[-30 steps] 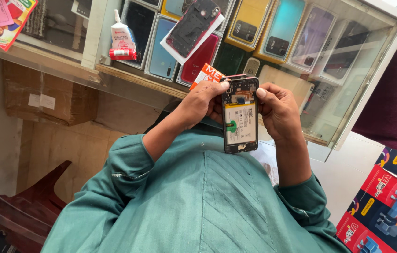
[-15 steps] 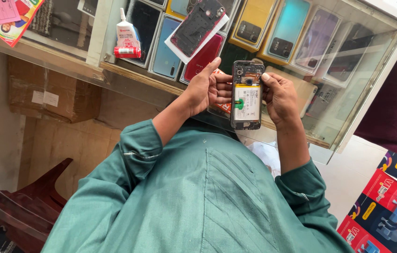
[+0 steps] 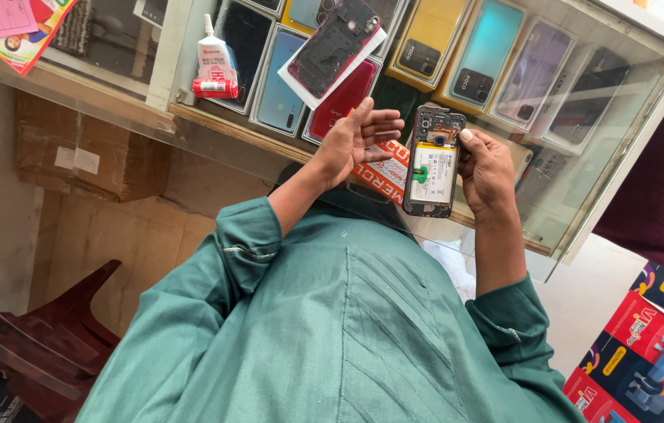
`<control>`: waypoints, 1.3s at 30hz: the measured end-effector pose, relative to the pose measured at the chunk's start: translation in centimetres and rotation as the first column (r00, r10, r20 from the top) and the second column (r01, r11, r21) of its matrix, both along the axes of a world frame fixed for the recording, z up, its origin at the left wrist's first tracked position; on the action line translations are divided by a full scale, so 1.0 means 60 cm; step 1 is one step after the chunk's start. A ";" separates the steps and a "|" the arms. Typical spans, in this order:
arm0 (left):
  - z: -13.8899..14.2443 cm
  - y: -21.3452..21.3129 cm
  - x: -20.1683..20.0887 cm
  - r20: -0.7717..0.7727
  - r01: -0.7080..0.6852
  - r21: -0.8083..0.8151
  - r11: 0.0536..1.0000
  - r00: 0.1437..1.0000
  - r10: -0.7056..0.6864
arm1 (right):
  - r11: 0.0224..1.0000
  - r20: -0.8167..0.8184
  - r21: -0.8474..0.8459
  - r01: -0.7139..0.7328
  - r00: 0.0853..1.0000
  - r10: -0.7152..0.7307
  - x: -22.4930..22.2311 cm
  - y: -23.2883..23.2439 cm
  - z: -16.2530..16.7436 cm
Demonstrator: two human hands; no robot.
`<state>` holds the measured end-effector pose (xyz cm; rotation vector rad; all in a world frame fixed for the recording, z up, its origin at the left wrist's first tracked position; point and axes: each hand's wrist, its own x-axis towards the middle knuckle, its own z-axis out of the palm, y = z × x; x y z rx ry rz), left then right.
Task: The person repairs a disassembled mobile phone at a glass display counter. They pry at the phone's internal components, apply adhesive from a tube onto a part, press the part into the phone, tear off a piece of tape, and use a screwdriver to work on the phone's internals.
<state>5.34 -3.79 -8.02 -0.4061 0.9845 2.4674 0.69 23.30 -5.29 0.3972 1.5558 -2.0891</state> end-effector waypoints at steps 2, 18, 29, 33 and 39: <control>0.004 -0.002 -0.003 -0.071 -0.030 -0.060 0.998 0.997 0.026 | 1.000 -0.015 -0.007 -0.006 1.000 0.006 -0.003 -0.001 -0.002; 0.055 0.010 0.068 -0.039 0.107 -0.307 0.946 0.991 -0.125 | 0.997 -0.031 -0.067 -0.040 0.999 0.038 0.017 -0.026 -0.001; 0.068 -0.009 0.108 -0.194 -0.098 -0.841 0.531 0.972 -0.129 | 0.992 -0.001 0.098 -0.078 0.997 0.078 0.024 -0.055 -0.029; 0.070 -0.060 0.082 -0.383 -0.345 -0.897 0.276 0.919 -0.097 | 0.977 -0.069 0.177 -0.117 0.989 0.131 0.014 -0.080 -0.022; 0.049 -0.072 0.064 -0.426 -0.408 -0.905 0.121 0.871 -0.245 | 0.944 -0.082 0.295 -0.148 0.980 0.180 0.014 -0.109 -0.017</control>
